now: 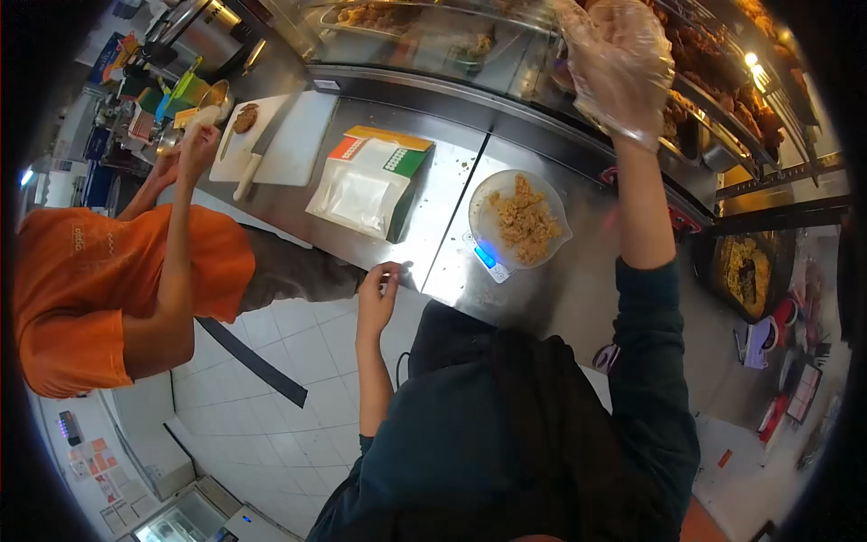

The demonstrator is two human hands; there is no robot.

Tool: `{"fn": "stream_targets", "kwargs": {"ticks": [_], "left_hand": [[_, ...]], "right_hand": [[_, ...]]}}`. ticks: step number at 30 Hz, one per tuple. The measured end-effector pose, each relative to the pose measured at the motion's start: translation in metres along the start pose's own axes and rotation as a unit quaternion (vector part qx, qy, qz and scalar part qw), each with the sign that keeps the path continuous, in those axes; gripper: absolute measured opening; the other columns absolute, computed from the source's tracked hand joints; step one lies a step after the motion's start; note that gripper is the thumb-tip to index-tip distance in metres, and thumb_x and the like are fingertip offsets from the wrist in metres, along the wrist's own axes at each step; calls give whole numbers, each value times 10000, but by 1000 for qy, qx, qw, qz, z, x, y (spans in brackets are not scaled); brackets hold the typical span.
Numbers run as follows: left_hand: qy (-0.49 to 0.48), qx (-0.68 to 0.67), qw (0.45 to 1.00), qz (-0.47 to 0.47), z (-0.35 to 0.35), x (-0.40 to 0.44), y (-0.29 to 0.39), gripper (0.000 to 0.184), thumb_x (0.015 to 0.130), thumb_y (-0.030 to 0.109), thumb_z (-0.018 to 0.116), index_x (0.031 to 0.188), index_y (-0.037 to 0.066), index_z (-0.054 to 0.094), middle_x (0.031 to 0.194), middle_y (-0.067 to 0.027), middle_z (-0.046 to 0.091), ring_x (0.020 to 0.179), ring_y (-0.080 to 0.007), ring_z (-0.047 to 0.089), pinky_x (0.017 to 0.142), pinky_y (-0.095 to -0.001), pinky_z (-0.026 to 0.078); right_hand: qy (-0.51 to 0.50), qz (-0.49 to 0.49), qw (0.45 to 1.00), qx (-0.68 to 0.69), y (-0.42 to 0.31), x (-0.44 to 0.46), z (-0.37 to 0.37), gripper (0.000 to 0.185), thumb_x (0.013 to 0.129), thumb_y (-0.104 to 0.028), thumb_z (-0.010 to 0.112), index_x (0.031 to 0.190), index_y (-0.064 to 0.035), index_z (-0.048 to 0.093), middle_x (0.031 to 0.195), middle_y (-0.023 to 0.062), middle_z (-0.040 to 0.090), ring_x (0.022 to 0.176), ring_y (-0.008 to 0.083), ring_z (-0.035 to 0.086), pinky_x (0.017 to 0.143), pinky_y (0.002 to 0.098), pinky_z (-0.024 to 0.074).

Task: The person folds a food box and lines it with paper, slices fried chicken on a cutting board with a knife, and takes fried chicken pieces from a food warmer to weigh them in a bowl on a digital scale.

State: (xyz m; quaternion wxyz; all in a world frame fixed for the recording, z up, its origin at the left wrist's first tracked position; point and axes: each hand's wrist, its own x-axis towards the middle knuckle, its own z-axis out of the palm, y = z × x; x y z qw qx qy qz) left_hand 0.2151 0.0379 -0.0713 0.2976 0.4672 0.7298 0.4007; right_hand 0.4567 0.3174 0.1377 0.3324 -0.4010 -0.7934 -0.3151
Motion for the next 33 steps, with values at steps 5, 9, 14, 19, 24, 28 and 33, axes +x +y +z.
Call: {"fn": "stream_targets", "kwargs": {"ticks": [5, 9, 14, 19, 24, 28, 33], "left_hand": [[-11, -41, 999, 13, 4, 16, 14, 142, 820, 108, 519, 923, 24, 567, 896, -62, 592, 817, -137, 541, 711, -253, 420], [-39, -44, 998, 16, 9, 30, 23, 140, 817, 108, 518, 928, 41, 572, 906, -55, 593, 810, -146, 542, 688, -260, 419], [-66, -55, 996, 33, 12, 43, 36, 150, 821, 82, 506, 946, 18, 559, 906, -87, 600, 799, -153, 553, 701, -267, 434], [-122, -56, 990, 41, 14, 52, 36, 181, 816, 62, 496, 978, 0, 549, 965, -131, 585, 842, -207, 569, 733, -283, 447], [-140, -20, 983, 119, 25, 67, 30, 192, 807, 68, 492, 983, 14, 549, 923, -135, 578, 824, -226, 568, 715, -301, 450], [-141, -28, 982, 121, 34, 75, 38, 178, 819, 110, 486, 965, 33, 553, 892, -135, 574, 755, -220, 572, 672, -303, 455], [-171, -37, 979, 108, 42, 73, 51, 194, 836, 150, 479, 990, 38, 518, 845, -127, 577, 741, -224, 576, 674, -301, 455]], "right_hand": [[20, -38, 997, -71, 5, 15, 3, 280, 783, -201, 566, 1032, -75, 539, 812, 70, 565, 765, 189, 546, 680, 300, 438], [37, 121, 976, 177, 23, -15, 21, 276, 717, -83, 621, 984, -62, 556, 838, 84, 583, 769, 226, 572, 664, 303, 460], [122, 106, 985, 63, 44, -28, -30, 185, 729, -55, 608, 913, -42, 608, 870, 87, 622, 787, 208, 596, 691, 309, 468], [59, 172, 966, -182, 103, -92, -48, 215, 766, -95, 581, 972, -36, 603, 876, 103, 625, 769, 228, 603, 679, 319, 470], [82, 151, 973, -156, 157, -137, -71, 251, 790, -132, 554, 1010, -15, 585, 990, 125, 600, 881, 234, 589, 787, 317, 451], [135, 324, 936, -6, 199, -166, -79, 263, 799, -147, 548, 1016, -1, 579, 1074, 143, 567, 951, 235, 567, 821, 324, 447], [86, 238, 959, -130, 219, -175, -94, 265, 814, -138, 533, 1024, 19, 571, 1052, 149, 575, 931, 232, 573, 748, 286, 481]]}}
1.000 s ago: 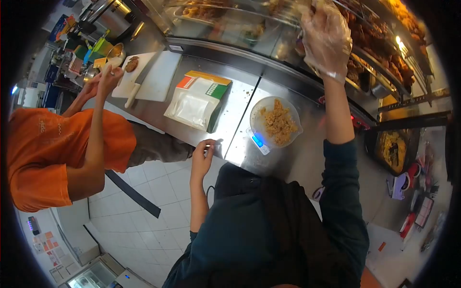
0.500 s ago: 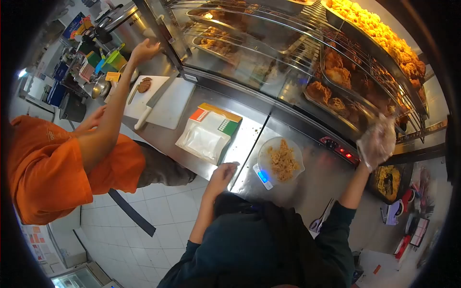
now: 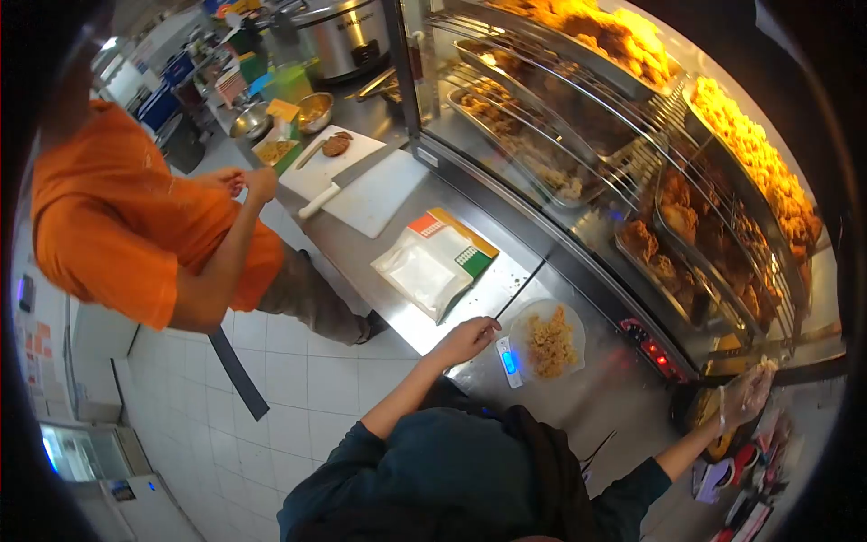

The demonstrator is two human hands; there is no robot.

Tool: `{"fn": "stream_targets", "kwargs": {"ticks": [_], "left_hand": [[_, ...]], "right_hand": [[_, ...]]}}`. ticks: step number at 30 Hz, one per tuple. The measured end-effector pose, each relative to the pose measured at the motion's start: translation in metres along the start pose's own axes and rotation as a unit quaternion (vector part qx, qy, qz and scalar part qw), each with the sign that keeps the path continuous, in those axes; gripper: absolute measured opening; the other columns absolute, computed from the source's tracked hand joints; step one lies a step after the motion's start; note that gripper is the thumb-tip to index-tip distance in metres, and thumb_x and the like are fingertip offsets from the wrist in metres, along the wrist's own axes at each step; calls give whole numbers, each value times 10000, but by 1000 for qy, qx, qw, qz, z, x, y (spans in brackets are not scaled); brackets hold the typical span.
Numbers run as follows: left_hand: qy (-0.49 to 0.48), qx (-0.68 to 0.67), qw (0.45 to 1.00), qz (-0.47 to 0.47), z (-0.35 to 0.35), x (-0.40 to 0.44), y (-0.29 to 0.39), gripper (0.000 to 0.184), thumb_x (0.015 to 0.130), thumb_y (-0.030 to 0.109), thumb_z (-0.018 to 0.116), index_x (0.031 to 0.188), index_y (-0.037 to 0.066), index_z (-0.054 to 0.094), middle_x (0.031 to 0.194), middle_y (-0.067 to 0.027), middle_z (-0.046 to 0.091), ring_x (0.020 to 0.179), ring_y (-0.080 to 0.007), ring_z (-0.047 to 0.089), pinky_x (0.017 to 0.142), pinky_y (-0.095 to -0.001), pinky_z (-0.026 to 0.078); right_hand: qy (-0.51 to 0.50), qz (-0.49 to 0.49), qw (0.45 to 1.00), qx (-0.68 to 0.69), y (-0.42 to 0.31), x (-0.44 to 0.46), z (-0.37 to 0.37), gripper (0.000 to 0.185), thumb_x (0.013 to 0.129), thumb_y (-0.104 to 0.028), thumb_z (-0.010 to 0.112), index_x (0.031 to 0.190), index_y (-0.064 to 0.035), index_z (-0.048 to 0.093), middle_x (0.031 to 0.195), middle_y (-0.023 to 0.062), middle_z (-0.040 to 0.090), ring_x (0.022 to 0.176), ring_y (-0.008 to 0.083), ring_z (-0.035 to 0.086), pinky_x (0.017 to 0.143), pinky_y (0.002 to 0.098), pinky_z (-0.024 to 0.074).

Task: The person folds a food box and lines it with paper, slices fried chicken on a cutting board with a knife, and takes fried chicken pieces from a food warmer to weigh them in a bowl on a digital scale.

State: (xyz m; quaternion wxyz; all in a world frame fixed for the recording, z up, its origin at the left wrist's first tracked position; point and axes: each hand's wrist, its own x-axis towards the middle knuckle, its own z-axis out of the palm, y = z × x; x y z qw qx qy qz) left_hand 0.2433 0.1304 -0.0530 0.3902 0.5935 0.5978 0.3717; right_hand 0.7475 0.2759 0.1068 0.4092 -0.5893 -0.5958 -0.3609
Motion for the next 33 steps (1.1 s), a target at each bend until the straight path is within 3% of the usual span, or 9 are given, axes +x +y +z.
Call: {"fn": "stream_targets", "kwargs": {"ticks": [7, 13, 16, 17, 23, 26, 27, 29, 33], "left_hand": [[-88, -236, 953, -170, 51, 4, 6, 758, 798, 449, 538, 1294, 89, 92, 730, -130, 559, 489, -191, 575, 423, -280, 464], [-87, -317, 918, -223, 76, 17, -24, 654, 852, 270, 446, 1338, 136, 29, 676, -157, 601, 508, -194, 605, 447, -286, 498], [-73, -361, 902, -223, 79, 14, -28, 575, 855, 183, 378, 1341, 141, 72, 680, -160, 608, 539, -192, 614, 470, -277, 505], [-63, -376, 895, -230, 74, 11, -22, 555, 853, 161, 355, 1340, 142, 90, 685, -159, 609, 550, -190, 617, 480, -274, 508], [2, -416, 881, -227, -15, -22, 36, 456, 857, 220, 381, 1284, 93, 287, 898, -163, 564, 623, -206, 623, 567, -295, 542], [85, -395, 894, -194, -70, -37, 48, 445, 864, 262, 382, 1268, 87, 312, 897, -158, 575, 568, -201, 614, 558, -277, 539], [102, -393, 893, -195, -89, -42, 48, 446, 865, 267, 385, 1266, 85, 315, 896, -156, 577, 564, -197, 613, 545, -267, 534], [132, -390, 890, -196, -126, -48, 43, 448, 867, 278, 391, 1263, 82, 320, 896, -152, 581, 556, -189, 611, 518, -247, 524], [177, -370, 898, -161, -198, -47, 18, 423, 886, 273, 387, 1257, 92, 296, 729, -135, 621, 523, -158, 606, 429, -199, 449]], "right_hand": [[-60, 152, 984, -66, -60, -2, -6, 310, 854, -205, 497, 1066, 14, 549, 1064, 156, 568, 940, 267, 557, 830, 319, 429], [-141, 299, 892, 310, -150, -32, -22, 255, 842, -146, 509, 1001, 42, 576, 1016, 164, 584, 915, 227, 567, 824, 304, 435], [-116, 194, 884, 410, -125, -79, 22, 225, 849, -115, 501, 994, 37, 582, 1013, 142, 583, 927, 206, 556, 842, 316, 426], [-137, 183, 913, 339, -121, -91, 26, 211, 840, -111, 520, 981, 33, 583, 1048, 135, 572, 834, 176, 565, 692, 261, 460], [-321, 506, 664, 448, -198, -90, 9, 138, 794, -219, 573, 852, -102, 619, 597, -43, 475, 442, 36, 367, 366, 184, 262], [-396, 487, 557, 543, -275, -81, -29, 218, 817, -293, 530, 929, -112, 572, 544, -34, 428, 421, 37, 390, 326, 200, 285], [-520, 551, 370, 538, -275, -97, -2, 358, 843, -300, 493, 1116, -70, 472, 596, 5, 489, 424, 44, 408, 336, 182, 315], [-533, 334, 444, 639, -347, -97, -36, 374, 838, -404, 483, 971, -61, 553, 676, 35, 549, 461, 37, 408, 395, 166, 316], [-564, 334, 362, 662, -460, -126, -21, 434, 864, -392, 453, 1140, -58, 430, 732, 74, 572, 462, 95, 452, 412, 197, 378]]}}
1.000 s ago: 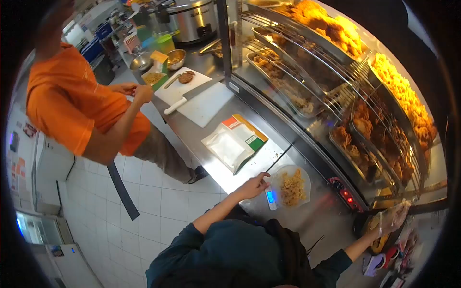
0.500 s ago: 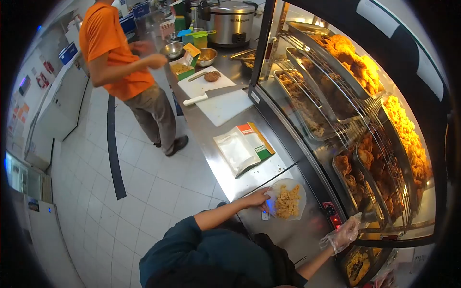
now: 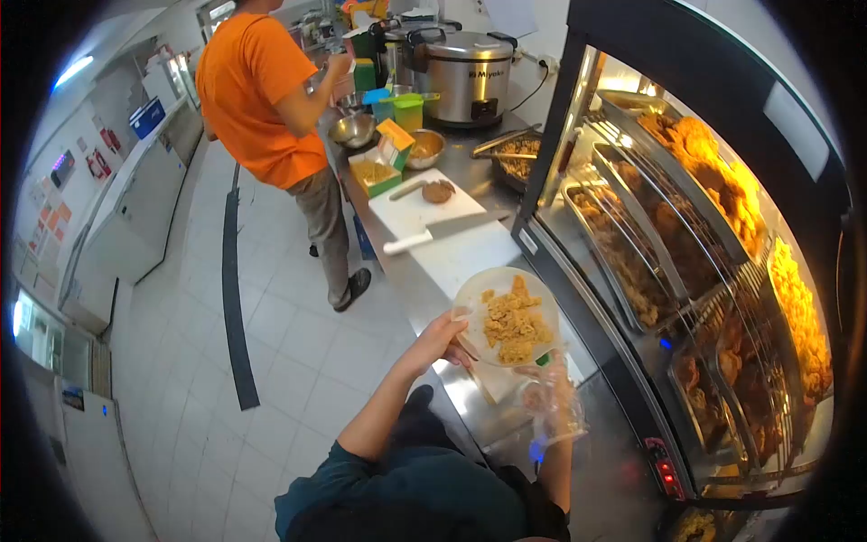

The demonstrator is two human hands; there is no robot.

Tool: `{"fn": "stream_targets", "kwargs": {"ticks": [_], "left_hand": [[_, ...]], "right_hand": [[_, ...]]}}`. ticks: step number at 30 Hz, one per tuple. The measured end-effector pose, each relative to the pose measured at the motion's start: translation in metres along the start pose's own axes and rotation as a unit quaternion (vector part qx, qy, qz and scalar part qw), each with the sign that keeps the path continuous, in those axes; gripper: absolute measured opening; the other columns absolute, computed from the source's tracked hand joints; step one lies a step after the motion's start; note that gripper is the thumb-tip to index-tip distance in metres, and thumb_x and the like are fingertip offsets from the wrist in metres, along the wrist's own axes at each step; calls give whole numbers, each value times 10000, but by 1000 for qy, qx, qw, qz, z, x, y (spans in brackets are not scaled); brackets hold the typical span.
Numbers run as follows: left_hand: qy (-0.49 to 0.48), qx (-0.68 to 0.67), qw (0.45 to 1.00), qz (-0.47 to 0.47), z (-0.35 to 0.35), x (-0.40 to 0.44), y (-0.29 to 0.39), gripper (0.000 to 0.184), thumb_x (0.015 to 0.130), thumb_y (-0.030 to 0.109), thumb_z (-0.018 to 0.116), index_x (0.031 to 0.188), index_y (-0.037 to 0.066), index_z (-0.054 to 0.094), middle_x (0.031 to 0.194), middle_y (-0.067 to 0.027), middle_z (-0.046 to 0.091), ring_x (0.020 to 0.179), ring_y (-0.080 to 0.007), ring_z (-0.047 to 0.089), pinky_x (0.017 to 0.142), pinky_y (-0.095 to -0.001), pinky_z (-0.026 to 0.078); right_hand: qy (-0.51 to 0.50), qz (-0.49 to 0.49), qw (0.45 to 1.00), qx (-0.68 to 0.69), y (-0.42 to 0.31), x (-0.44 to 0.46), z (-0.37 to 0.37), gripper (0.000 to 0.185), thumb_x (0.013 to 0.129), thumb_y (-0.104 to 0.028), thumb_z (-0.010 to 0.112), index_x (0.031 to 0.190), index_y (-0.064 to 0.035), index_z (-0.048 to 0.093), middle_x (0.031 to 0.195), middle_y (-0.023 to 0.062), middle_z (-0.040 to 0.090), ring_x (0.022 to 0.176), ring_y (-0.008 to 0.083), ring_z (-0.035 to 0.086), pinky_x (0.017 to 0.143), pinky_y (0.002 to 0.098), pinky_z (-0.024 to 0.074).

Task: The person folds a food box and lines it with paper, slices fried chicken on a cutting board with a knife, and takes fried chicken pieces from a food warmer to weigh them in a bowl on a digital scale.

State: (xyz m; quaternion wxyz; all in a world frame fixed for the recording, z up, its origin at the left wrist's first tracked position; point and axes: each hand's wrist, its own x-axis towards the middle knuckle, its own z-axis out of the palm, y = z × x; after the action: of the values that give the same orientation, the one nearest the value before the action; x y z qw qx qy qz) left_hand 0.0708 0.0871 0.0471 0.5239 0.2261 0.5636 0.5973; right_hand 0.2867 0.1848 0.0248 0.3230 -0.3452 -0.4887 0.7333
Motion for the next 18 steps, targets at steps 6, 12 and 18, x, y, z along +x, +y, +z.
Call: {"fn": "stream_targets", "kwargs": {"ticks": [6, 12, 18], "left_hand": [[-24, 102, 994, 11, -100, 76, 32, 497, 878, 304, 420, 1288, 78, 254, 834, -141, 586, 547, -150, 597, 468, -214, 473], [1, 53, 997, -58, -214, 223, 61, 480, 876, 420, 394, 1223, 92, 354, 982, -151, 552, 682, -183, 600, 578, -271, 504], [195, -369, 906, 68, -296, 447, 62, 565, 813, 380, 545, 1217, 146, 225, 914, -151, 525, 706, -271, 580, 628, -323, 516]], "right_hand": [[13, 53, 988, 142, 62, 129, 103, 419, 859, -351, 481, 1171, -91, 377, 762, 88, 567, 480, 130, 478, 423, 218, 408], [79, 90, 980, 159, 85, 178, 167, 428, 849, -309, 515, 1189, -126, 333, 791, 94, 559, 504, 153, 496, 431, 235, 429], [142, 12, 975, 171, 88, 236, 200, 519, 830, -281, 555, 1248, -142, 280, 827, 92, 555, 550, 163, 523, 437, 253, 451]]}}
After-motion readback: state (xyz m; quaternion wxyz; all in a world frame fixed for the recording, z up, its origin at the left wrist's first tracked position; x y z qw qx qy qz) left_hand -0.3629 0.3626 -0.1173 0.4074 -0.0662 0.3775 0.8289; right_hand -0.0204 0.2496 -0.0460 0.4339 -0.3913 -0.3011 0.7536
